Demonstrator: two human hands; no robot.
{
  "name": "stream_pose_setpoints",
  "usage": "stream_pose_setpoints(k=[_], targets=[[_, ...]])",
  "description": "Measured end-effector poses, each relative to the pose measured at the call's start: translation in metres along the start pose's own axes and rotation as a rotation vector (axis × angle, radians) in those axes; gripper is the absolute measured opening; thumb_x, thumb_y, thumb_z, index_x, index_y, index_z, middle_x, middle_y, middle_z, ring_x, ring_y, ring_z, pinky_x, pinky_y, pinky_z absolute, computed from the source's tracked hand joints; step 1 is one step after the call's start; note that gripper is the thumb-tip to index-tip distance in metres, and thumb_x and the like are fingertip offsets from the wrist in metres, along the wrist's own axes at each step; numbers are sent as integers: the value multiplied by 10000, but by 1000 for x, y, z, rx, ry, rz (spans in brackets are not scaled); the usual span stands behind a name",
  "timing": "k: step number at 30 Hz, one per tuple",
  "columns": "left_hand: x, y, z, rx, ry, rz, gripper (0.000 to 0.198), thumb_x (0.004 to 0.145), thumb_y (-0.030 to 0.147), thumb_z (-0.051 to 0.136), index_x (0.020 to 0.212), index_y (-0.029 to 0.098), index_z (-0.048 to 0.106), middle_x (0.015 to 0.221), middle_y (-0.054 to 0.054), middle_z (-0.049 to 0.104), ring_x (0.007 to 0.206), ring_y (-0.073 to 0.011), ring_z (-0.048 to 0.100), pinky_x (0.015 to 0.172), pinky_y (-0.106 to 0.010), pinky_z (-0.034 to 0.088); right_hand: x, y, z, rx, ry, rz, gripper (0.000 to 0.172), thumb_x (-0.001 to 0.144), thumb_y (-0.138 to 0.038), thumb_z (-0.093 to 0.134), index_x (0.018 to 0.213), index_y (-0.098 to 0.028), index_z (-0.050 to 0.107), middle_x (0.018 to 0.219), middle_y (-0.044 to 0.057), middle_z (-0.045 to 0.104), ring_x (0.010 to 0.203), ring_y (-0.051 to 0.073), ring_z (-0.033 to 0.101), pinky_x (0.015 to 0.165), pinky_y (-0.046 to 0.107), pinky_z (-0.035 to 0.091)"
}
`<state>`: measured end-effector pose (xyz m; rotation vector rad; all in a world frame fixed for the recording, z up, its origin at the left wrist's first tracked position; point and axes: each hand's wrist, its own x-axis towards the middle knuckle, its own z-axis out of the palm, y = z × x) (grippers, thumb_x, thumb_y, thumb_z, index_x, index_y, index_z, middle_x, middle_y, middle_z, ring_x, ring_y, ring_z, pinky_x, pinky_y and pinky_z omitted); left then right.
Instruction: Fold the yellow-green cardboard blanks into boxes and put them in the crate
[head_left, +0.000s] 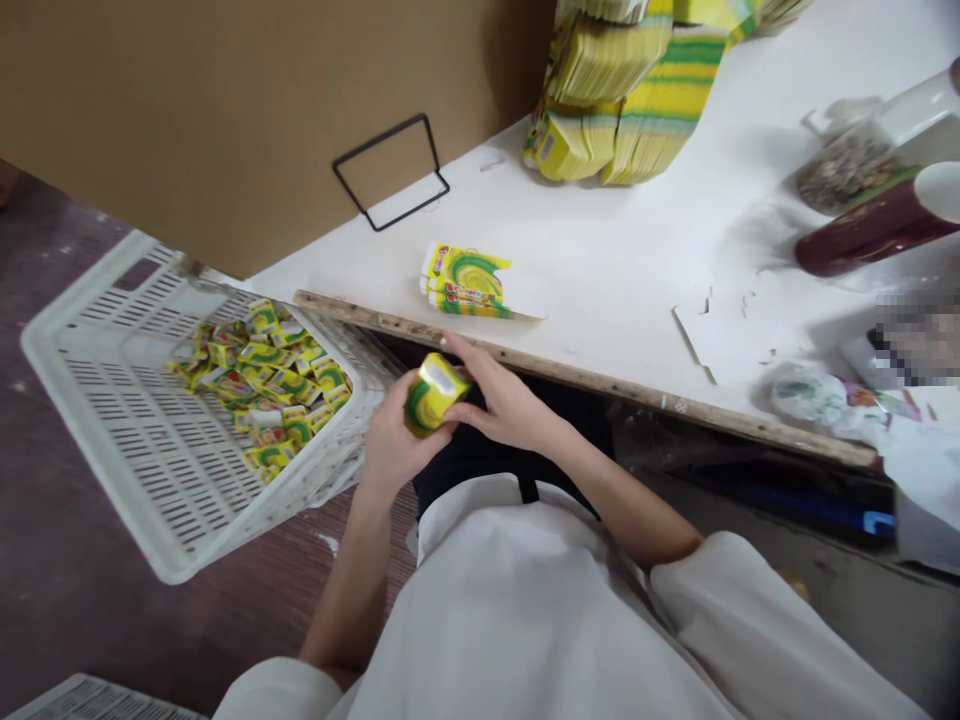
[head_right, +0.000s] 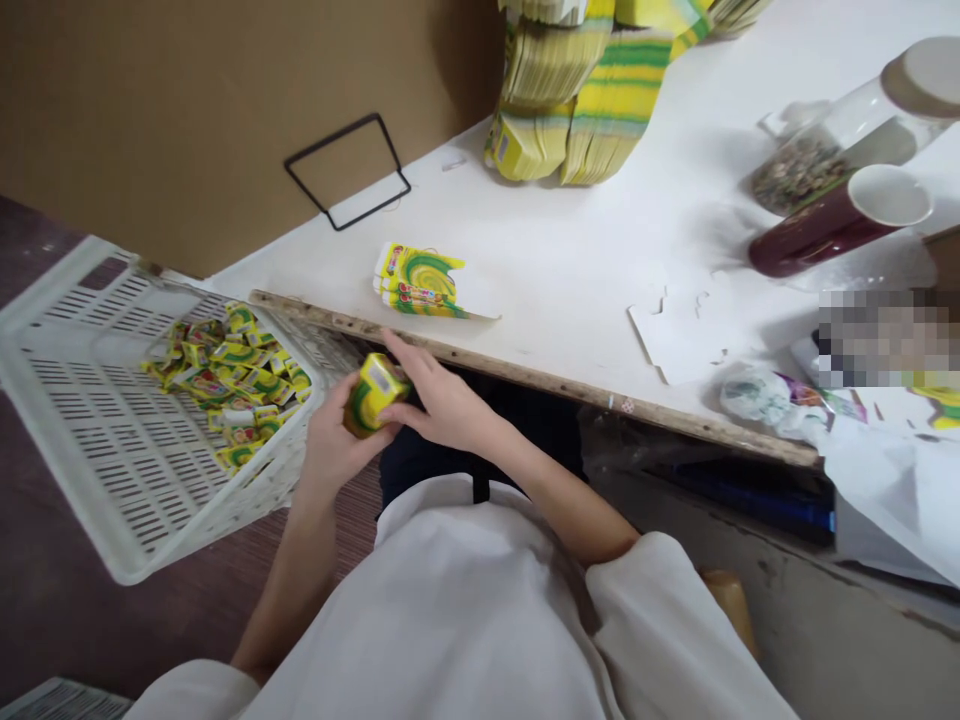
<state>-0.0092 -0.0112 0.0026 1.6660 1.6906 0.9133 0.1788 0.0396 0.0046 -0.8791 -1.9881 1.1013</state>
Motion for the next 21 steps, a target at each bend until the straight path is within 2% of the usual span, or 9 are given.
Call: stream_pose_setpoints(k=[2, 4, 5, 6, 8, 9, 12, 17, 21], targets=[[4, -11, -10, -209, 265, -62, 621, 682, 399, 815, 1212, 220, 547, 1128, -71, 680, 964, -239, 686, 878, -403, 566, 14, 6, -14, -51, 135, 13, 594, 926, -363, 644, 1454, -195, 428, 1346, 163, 582, 1221, 269, 600, 1016, 423, 523], [8, -28, -24, -456, 589, -141, 581, 730, 513, 759, 1193, 258, 518, 1229, -78, 630, 1042, -235, 667, 924, -416, 554, 30, 18, -29, -208, 292, 124, 357, 936, -345, 622, 1260, -199, 588, 1202, 133, 626, 1069, 258, 639, 947, 426, 532], [10, -38, -31, -586, 678, -183, 550, 767, 591, 690, 1183, 279, 511, 1302, -80, 589, 1133, -242, 637, 967, -426, 538, 39, 25, -35, -303, 353, 198, 280, 938, -321, 610, 1188, -196, 619, 1163, 130, 621, 1027, 260, 631, 923, 437, 526], [12, -48, -38, -715, 709, -263, 546, 787, 689, 601, 1134, 275, 527, 1317, -94, 569, 1219, -254, 596, 1002, -433, 524, 46, 33, -40, -393, 403, 271, 251, 926, -301, 620, 1147, -183, 630, 1138, 137, 612, 1010, 271, 614, 912, 454, 516], [11, -66, -46, -883, 696, -438, 628, 797, 809, 453, 1077, 254, 538, 1345, -137, 528, 1353, -277, 499, 1057, -441, 494, 58, 48, -45, -528, 432, 381, 200, 897, -262, 645, 1068, -157, 643, 1086, 156, 597, 1003, 297, 573, 904, 486, 493], [9, -73, -47, -894, 632, -482, 626, 818, 809, 422, 1078, 251, 538, 1380, -149, 499, 1403, -273, 450, 1077, -432, 481, 62, 54, -45, -569, 425, 409, 173, 887, -245, 652, 1031, -149, 643, 1064, 163, 590, 1001, 307, 556, 902, 495, 484], [3, -82, -35, -823, 519, -487, 557, 889, 734, 400, 1183, 275, 514, 1472, -141, 439, 1448, -239, 402, 1085, -402, 476, 68, 65, -40, -596, 398, 389, 90, 883, -204, 630, 955, -151, 618, 1014, 165, 580, 985, 315, 526, 894, 507, 465], [3, -58, 6, -802, 428, -350, 534, 937, 641, 420, 1317, 279, 516, 1437, -141, 534, 1275, -224, 579, 1006, -374, 522, 67, 62, -35, -475, 411, 314, 158, 859, -115, 565, 993, -189, 524, 1012, 129, 611, 958, 290, 540, 923, 520, 448], [9, -26, 27, -834, 237, -268, 661, 890, 705, 434, 1357, 246, 528, 1410, -168, 562, 1271, -268, 585, 1000, -417, 525, 56, 38, -35, -270, 435, 323, 244, 828, -111, 569, 1029, -211, 472, 983, 81, 629, 849, 226, 579, 824, 422, 490]])
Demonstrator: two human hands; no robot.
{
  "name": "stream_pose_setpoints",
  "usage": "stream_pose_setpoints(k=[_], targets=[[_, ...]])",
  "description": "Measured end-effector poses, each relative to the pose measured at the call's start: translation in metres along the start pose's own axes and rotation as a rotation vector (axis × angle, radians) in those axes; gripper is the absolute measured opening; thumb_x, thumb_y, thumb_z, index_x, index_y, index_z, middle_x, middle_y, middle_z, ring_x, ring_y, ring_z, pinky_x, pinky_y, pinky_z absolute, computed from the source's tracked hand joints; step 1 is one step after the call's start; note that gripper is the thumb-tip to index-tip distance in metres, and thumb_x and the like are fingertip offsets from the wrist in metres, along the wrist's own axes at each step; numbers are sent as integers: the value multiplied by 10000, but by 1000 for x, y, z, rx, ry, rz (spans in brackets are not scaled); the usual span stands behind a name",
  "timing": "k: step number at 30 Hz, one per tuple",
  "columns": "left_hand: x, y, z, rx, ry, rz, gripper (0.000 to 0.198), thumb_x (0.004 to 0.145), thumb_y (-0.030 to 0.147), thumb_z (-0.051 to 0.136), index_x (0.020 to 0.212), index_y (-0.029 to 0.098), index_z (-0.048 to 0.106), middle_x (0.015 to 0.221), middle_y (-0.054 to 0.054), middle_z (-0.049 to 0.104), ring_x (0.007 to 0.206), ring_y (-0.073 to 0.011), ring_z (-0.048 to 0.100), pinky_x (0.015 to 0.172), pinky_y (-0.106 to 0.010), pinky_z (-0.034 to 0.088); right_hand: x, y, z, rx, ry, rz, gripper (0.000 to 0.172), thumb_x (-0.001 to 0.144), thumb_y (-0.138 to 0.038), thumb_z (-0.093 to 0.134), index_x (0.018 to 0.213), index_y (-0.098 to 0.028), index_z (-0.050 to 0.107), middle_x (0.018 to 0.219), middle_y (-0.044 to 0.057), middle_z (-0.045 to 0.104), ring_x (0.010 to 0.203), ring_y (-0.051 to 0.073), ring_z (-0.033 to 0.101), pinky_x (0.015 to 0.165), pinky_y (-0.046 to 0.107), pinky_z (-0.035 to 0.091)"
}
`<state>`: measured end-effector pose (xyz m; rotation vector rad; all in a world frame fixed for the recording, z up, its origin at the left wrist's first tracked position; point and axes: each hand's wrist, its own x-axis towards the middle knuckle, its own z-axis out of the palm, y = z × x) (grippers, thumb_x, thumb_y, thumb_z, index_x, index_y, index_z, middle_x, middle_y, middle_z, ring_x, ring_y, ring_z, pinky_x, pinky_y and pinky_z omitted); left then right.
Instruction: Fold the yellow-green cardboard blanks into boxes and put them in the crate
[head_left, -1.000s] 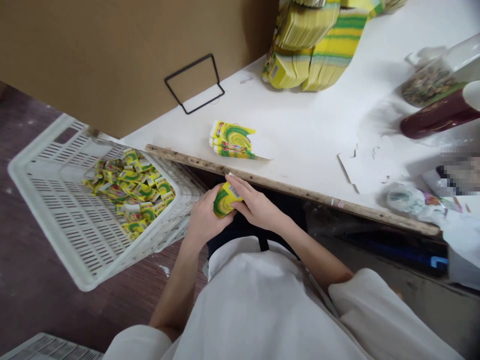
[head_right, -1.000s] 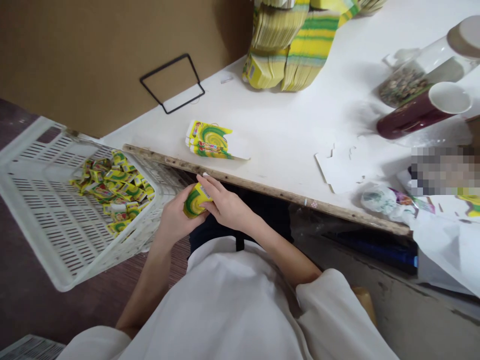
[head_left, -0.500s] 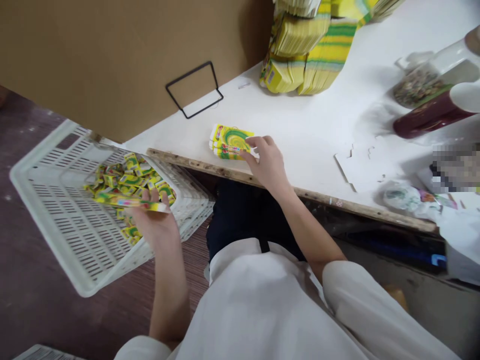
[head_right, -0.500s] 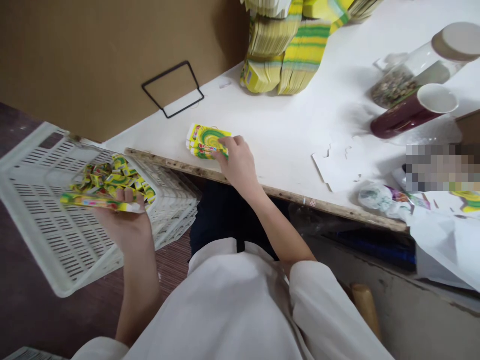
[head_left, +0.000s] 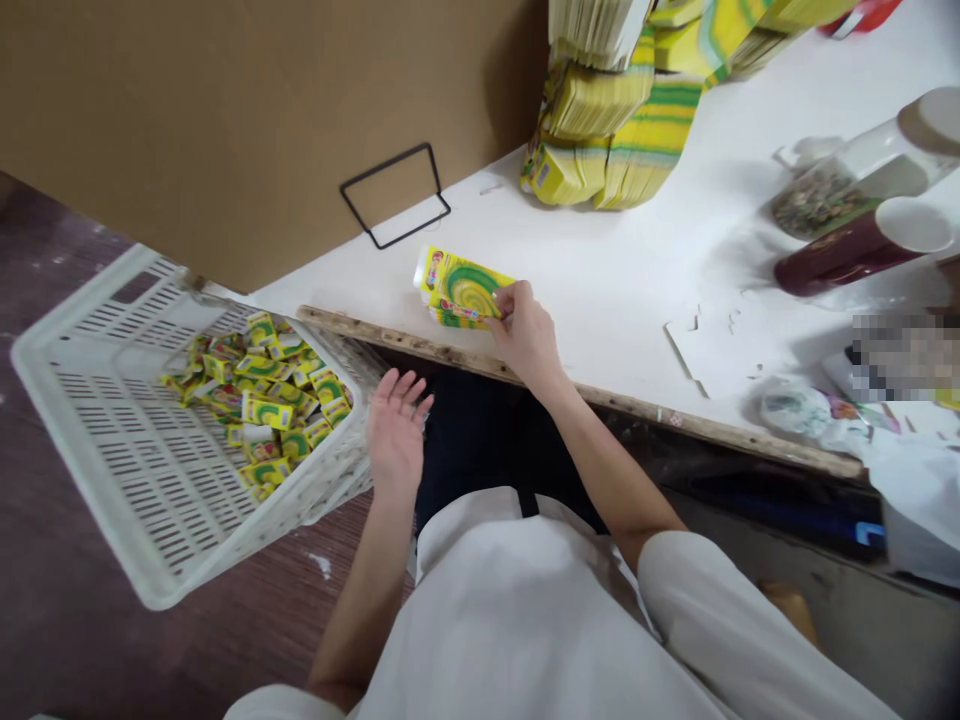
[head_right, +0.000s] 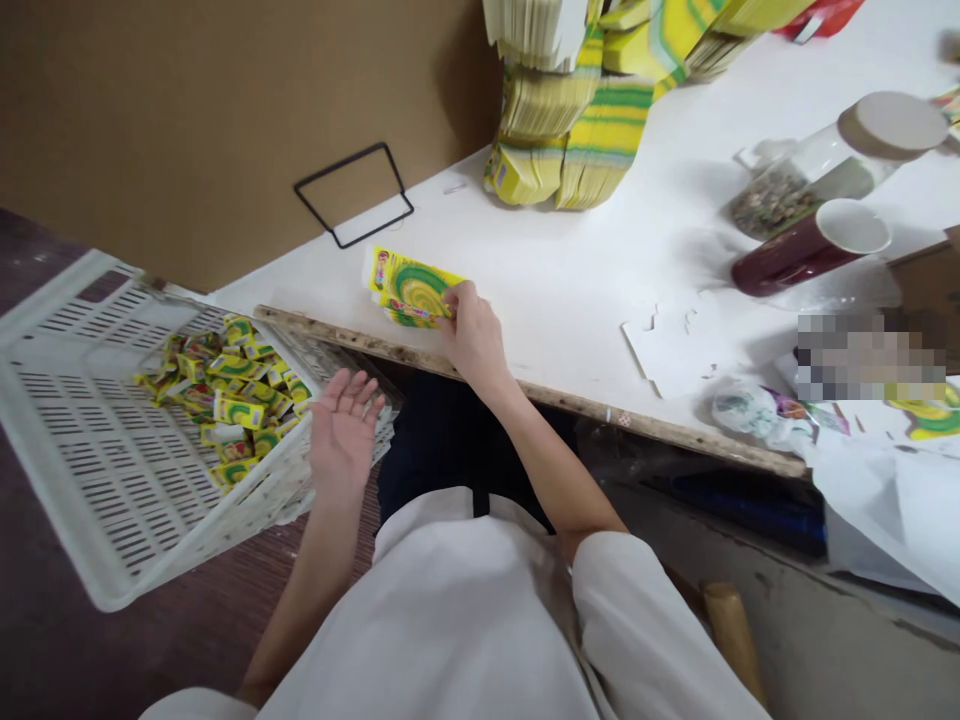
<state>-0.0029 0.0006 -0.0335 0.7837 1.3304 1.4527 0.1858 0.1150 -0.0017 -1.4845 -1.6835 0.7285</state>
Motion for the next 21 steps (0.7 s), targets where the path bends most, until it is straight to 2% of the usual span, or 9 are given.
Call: stream_pose_setpoints(k=[2, 4, 6, 8, 11, 13, 15, 18, 21], targets=[[-3, 7, 15, -19, -64, 51, 725, 849, 772, 420, 1376, 282, 510, 1466, -142, 520, 1339, -292, 525, 1041, -457, 500, -18, -13, -4, 162, -79, -5, 266, 816, -147, 614, 1020, -219, 460, 925, 33, 613, 744, 171, 574, 726, 343, 496], [-5, 15, 28, -85, -69, 134, 719, 814, 808, 441, 1342, 328, 528, 1474, -92, 513, 1368, -296, 489, 1081, -470, 468, -41, -26, -2, 337, -262, -24, 277, 810, -186, 653, 997, -224, 453, 860, -7, 587, 661, 129, 548, 637, 282, 478], [-8, 24, 36, -135, -67, 194, 674, 804, 808, 466, 1274, 334, 566, 1368, -70, 577, 1302, -287, 533, 1071, -449, 471, -67, -35, 8, 520, -491, -10, 323, 810, -244, 701, 992, -229, 435, 813, -34, 568, 616, 109, 530, 580, 248, 456], [-9, 29, 40, -137, -53, 223, 611, 830, 788, 450, 1177, 306, 595, 1144, -68, 630, 1095, -254, 617, 964, -401, 521, -90, -39, 21, 729, -576, 47, 408, 814, -351, 740, 1017, -239, 405, 807, -46, 552, 633, 110, 537, 559, 232, 450], [-8, 30, 37, -137, 21, 238, 504, 869, 744, 442, 972, 271, 579, 793, -11, 508, 690, -158, 538, 702, -302, 527, -109, -38, 35, 820, -559, 88, 581, 758, -451, 808, 1107, -242, 393, 863, -36, 550, 694, 120, 547, 583, 233, 453], [-7, 27, 33, -144, 76, 226, 491, 851, 750, 495, 893, 263, 551, 708, 22, 405, 589, -124, 445, 608, -254, 488, -110, -37, 35, 748, -563, 64, 633, 732, -460, 837, 1156, -234, 424, 869, -35, 551, 693, 120, 536, 594, 236, 444], [-6, 24, 31, -94, 92, 204, 562, 808, 816, 492, 897, 266, 561, 710, 24, 414, 597, -119, 457, 599, -241, 489, -105, -36, 30, 673, -568, 15, 532, 772, -453, 810, 1131, -221, 494, 834, -39, 552, 669, 116, 518, 602, 238, 435], [-7, 21, 31, 46, 57, 199, 750, 746, 927, 366, 974, 257, 612, 811, -22, 560, 732, -162, 583, 709, -294, 545, -93, -35, 16, 627, -471, -56, 312, 872, -408, 719, 1061, -200, 582, 850, -11, 604, 703, 127, 545, 652, 250, 452], [-9, 16, 34, 97, 151, 211, 598, 781, 807, 559, 932, 235, 647, 832, -27, 642, 793, -178, 642, 763, -313, 553, -81, -34, 4, 583, -345, -97, 146, 918, -314, 661, 980, -184, 636, 868, 13, 662, 734, 142, 582, 674, 257, 462]])
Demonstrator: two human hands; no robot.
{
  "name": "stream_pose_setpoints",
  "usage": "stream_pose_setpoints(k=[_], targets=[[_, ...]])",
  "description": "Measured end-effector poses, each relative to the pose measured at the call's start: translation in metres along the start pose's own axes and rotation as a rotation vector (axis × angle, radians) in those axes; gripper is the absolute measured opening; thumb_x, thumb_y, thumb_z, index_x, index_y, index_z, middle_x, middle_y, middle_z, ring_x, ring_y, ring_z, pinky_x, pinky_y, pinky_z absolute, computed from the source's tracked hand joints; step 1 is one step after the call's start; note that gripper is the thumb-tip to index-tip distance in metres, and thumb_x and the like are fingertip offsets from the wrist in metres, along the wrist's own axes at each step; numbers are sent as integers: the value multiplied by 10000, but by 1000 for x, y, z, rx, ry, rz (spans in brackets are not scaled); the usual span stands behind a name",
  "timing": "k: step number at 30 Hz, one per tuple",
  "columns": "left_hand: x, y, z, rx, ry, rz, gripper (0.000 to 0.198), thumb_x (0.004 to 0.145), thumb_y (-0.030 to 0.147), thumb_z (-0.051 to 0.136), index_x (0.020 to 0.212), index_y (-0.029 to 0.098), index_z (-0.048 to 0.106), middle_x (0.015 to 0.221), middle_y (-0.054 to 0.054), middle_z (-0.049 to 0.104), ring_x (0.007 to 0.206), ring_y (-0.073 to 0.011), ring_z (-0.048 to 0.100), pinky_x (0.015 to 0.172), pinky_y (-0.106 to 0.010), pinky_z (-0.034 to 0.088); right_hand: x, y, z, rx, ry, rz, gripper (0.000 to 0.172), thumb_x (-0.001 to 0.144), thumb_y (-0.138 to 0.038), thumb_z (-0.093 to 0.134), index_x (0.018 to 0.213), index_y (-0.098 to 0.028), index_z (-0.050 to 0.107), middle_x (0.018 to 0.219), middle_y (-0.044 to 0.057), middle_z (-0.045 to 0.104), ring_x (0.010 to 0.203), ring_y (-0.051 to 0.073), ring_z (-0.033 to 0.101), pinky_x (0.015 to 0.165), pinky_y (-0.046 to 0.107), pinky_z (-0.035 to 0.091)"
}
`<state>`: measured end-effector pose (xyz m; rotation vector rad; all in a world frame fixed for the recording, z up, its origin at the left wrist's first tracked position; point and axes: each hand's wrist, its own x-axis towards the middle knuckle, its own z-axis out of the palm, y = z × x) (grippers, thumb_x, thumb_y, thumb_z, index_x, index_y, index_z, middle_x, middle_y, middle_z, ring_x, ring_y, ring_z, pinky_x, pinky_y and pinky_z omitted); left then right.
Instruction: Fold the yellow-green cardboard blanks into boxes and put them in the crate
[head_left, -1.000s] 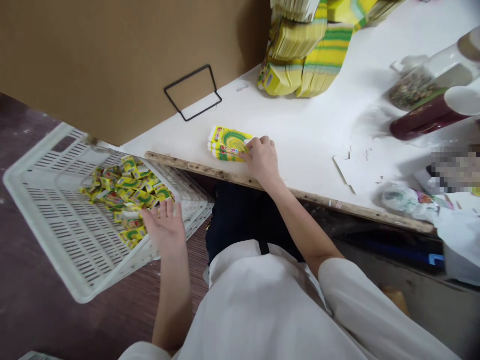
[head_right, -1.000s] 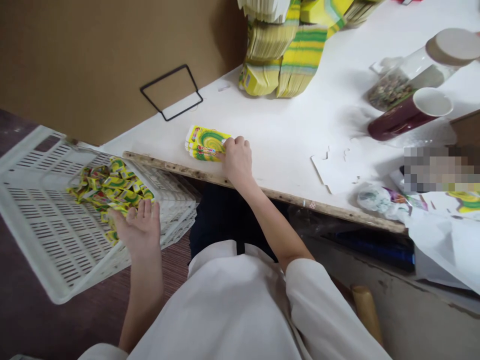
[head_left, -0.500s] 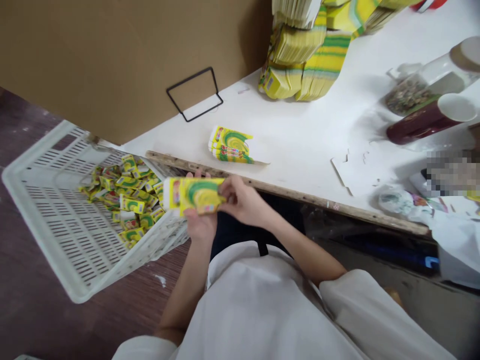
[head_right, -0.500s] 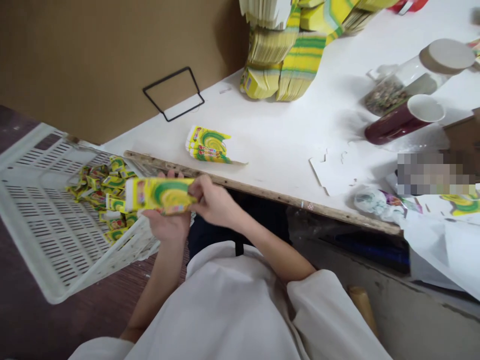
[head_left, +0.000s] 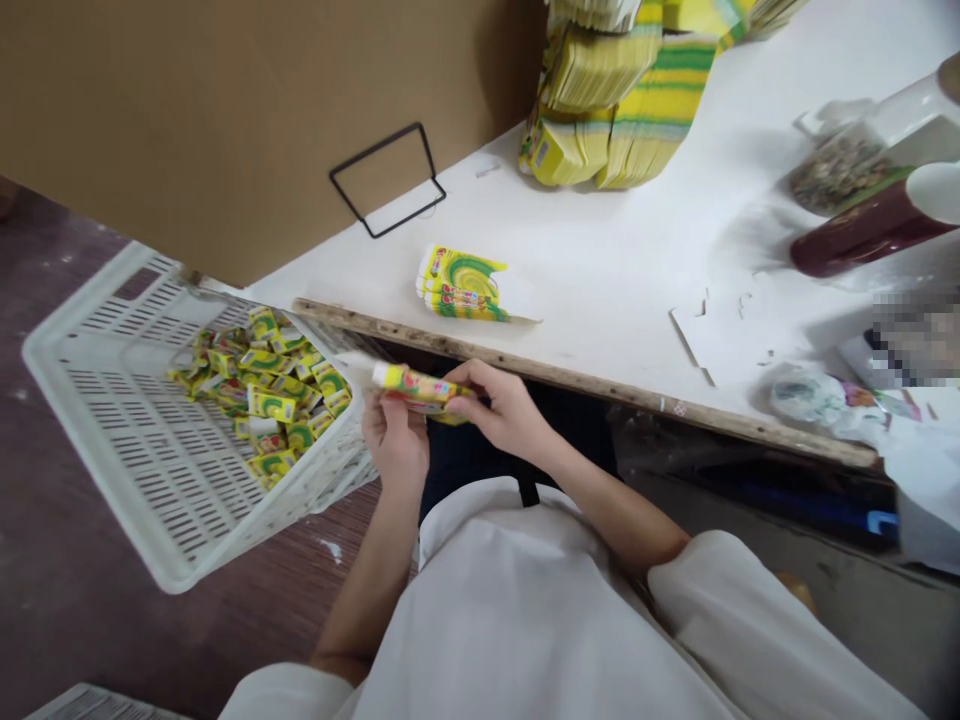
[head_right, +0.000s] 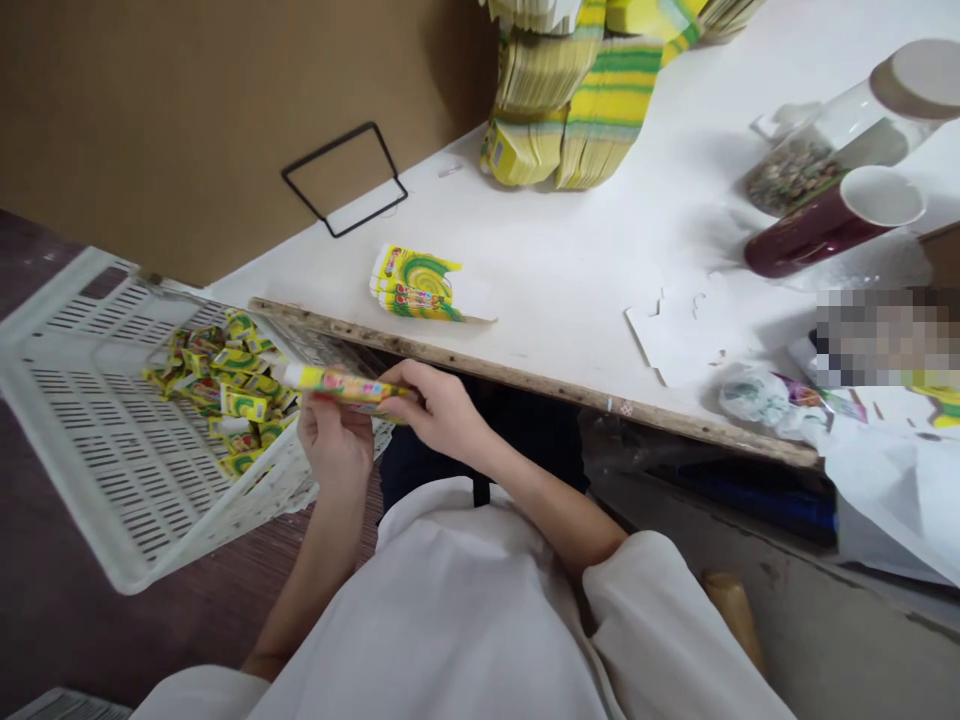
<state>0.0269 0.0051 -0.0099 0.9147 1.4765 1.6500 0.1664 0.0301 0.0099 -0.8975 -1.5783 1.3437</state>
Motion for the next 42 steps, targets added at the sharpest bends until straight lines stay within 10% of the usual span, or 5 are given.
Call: stream_pose_setpoints(k=[9, 15, 20, 26, 42], targets=[[29, 21, -38, -93, -292, -139, 836, 793, 882, 365, 1155, 213, 711, 1214, -144, 712, 1153, -315, 663, 994, -480, 530, 4, -16, -42, -485, -41, -246, 237, 977, -173, 551, 986, -269, 768, 923, 55, 701, 903, 205, 601, 859, 366, 498], [19, 28, -40, 417, -713, -29, 971, 574, 550, 890, 1400, 231, 491, 1336, -136, 617, 1227, -343, 603, 1040, -483, 491, -6, -21, -31, -634, -197, -396, 331, 984, -159, 520, 1059, -391, 744, 1052, 4, 698, 1131, 222, 547, 1211, 508, 264], [-8, 16, -20, 608, -538, 80, 679, 741, 381, 794, 1310, 211, 465, 1080, -74, 654, 947, -249, 671, 817, -390, 568, -12, -4, -11, -217, 260, -123, 705, 868, -480, 703, 1483, -293, 415, 1460, 114, 491, 1398, 319, 416, 1200, 541, 326], [-12, 14, -14, 658, -555, 336, 772, 793, 304, 744, 1429, 254, 309, 1401, -137, 514, 1264, -283, 567, 1030, -437, 494, -10, 11, 2, 540, -68, 358, 526, 914, -522, 593, 1326, -195, 589, 1310, 112, 662, 1231, 276, 619, 1063, 436, 512], [-6, -10, -14, 723, -433, 315, 753, 680, 187, 727, 1351, 211, 387, 1297, -139, 509, 1170, -286, 574, 978, -449, 507, -17, 15, -7, -189, 104, -161, 555, 1017, -152, 365, 1548, -310, 376, 1556, 51, 465, 1436, 199, 446, 1202, 386, 365]])
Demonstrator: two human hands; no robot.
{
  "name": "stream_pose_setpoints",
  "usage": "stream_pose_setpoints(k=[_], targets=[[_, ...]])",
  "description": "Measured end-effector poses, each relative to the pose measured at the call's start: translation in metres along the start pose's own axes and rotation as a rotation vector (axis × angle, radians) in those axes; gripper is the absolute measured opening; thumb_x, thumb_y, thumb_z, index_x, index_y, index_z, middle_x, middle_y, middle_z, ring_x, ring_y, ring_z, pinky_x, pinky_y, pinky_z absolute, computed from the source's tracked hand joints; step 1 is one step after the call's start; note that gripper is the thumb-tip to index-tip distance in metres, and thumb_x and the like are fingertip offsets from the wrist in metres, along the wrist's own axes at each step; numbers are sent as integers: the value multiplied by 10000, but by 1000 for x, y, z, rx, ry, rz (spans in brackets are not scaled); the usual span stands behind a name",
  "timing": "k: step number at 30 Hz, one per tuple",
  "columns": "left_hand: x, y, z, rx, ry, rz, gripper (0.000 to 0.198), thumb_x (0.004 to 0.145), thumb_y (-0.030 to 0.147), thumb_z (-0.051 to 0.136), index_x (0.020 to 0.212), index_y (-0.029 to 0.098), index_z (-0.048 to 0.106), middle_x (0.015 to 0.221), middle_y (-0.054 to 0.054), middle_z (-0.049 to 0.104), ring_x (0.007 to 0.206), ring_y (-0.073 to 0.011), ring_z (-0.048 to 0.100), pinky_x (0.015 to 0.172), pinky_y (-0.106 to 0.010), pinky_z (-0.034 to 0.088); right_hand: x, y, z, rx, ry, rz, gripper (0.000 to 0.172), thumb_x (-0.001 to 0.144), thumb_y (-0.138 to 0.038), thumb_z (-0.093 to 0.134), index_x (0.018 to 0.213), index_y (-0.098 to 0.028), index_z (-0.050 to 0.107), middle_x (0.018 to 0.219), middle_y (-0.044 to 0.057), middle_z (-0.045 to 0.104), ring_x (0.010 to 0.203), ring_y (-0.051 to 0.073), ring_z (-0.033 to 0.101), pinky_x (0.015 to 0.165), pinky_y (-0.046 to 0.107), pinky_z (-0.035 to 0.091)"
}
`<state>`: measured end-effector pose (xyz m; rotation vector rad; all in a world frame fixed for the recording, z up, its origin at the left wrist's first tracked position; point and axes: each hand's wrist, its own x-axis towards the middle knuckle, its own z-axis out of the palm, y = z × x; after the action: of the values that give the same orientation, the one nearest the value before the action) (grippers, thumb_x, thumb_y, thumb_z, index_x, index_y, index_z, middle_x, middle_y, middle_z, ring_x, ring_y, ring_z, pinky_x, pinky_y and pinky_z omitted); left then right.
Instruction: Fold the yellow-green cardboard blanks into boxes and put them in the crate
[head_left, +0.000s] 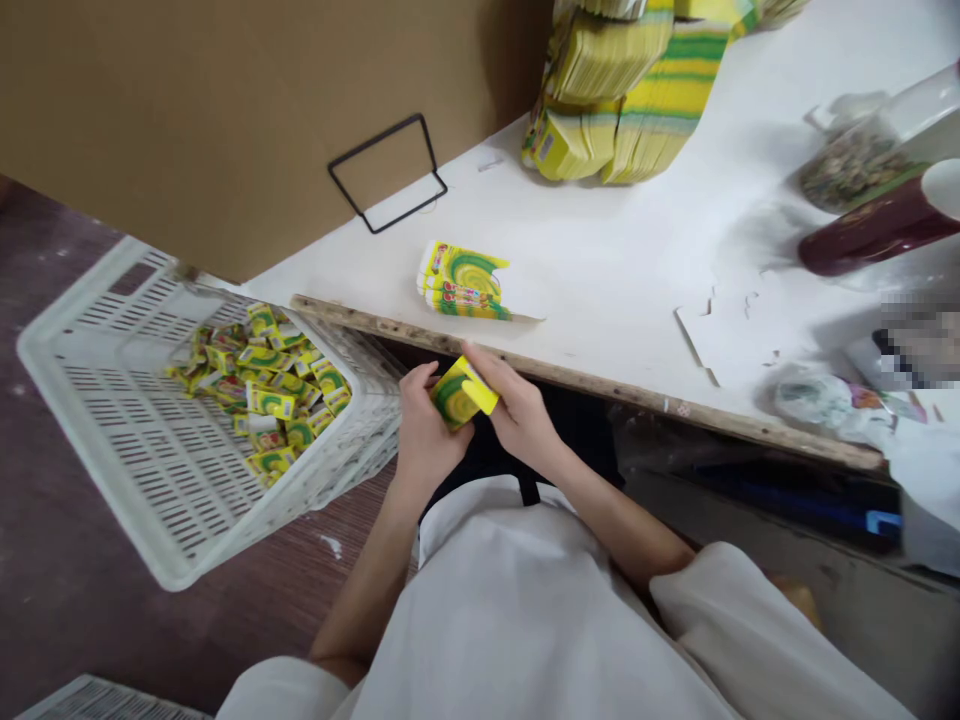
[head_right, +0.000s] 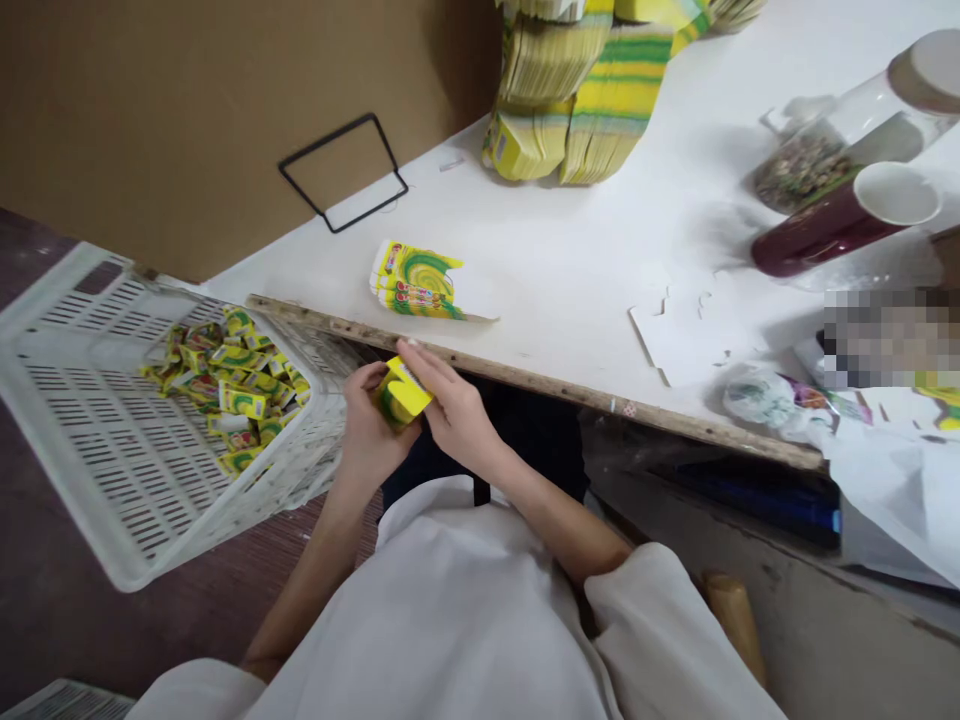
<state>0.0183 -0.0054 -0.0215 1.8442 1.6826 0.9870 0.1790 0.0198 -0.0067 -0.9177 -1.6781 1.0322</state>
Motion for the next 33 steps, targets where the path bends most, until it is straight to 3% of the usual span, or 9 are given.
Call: stream_pose_setpoints(k=[2, 5, 11, 15, 19, 25, 27, 29, 33], targets=[[-1, 1, -8, 45, -32, -38, 626, 720, 201, 732, 1291, 222, 475, 1207, -100, 602, 1116, -272, 617, 954, -429, 521, 1, 5, -3, -69, 7, -4, 535, 1016, -180, 406, 1533, -315, 407, 1590, 49, 413, 1463, 220, 408, 1203, 400, 367], [-1, 3, -21, 70, -68, -33, 549, 736, 281, 772, 1233, 217, 550, 1136, -80, 681, 1050, -267, 666, 917, -411, 542, 4, 11, -14, -139, -173, 21, 434, 998, -235, 500, 1425, -275, 567, 1623, 80, 345, 1461, 267, 411, 1164, 414, 423], [6, 7, -37, -28, -176, -2, 557, 705, 319, 808, 1213, 204, 612, 1142, -70, 716, 1003, -255, 697, 917, -394, 549, 14, 10, -40, -84, -372, 24, 175, 915, -282, 674, 1057, -244, 769, 1470, 109, 532, 1393, 282, 496, 1146, 442, 428], [11, 10, -37, 25, -140, 39, 543, 725, 305, 791, 1224, 209, 599, 1138, -70, 704, 1030, -255, 682, 922, -391, 541, 14, 8, -34, -77, -293, 9, 206, 918, -310, 668, 1086, -195, 696, 1470, 177, 477, 1418, 305, 445, 1136, 487, 419], [9, 10, -31, 14, -115, 61, 563, 728, 327, 797, 1234, 202, 583, 1138, -87, 693, 1025, -259, 677, 904, -392, 543, 10, 12, -23, -5, -236, -15, 526, 956, -450, 592, 1400, -202, 454, 1477, 197, 457, 1447, 300, 386, 1163, 517, 381], [0, 1, -20, -40, -65, -22, 595, 692, 354, 838, 1218, 209, 601, 1110, -80, 698, 994, -266, 676, 886, -407, 538, 11, 11, -8, -62, -144, -22, 506, 1031, -402, 418, 1493, -219, 325, 1462, 177, 476, 1393, 285, 438, 1164, 521, 381], [-2, -5, -21, -167, 32, -88, 613, 671, 374, 861, 1206, 220, 605, 1098, -70, 695, 980, -254, 677, 882, -394, 540, 19, 9, -6, -80, -145, -33, 620, 1000, -473, 480, 1526, -219, 270, 1487, 184, 442, 1383, 300, 441, 1134, 514, 420], [-2, -13, -25, -418, 269, -165, 584, 716, 465, 822, 1202, 238, 592, 1128, -66, 677, 960, -225, 677, 858, -366, 551, 32, 10, -9, -124, -93, -21, 712, 947, -539, 563, 1517, -211, 290, 1453, 186, 460, 1300, 301, 504, 1057, 476, 491], [6, -33, -38, -938, 718, -377, 600, 809, 766, 547, 1099, 243, 593, 1233, -98, 622, 1106, -218, 647, 960, -364, 538, 68, 26, -24, -441, 168, 124, 456, 944, -414, 598, 1322, -175, 511, 1264, 170, 539, 1112, 291, 563, 965, 477, 503]])
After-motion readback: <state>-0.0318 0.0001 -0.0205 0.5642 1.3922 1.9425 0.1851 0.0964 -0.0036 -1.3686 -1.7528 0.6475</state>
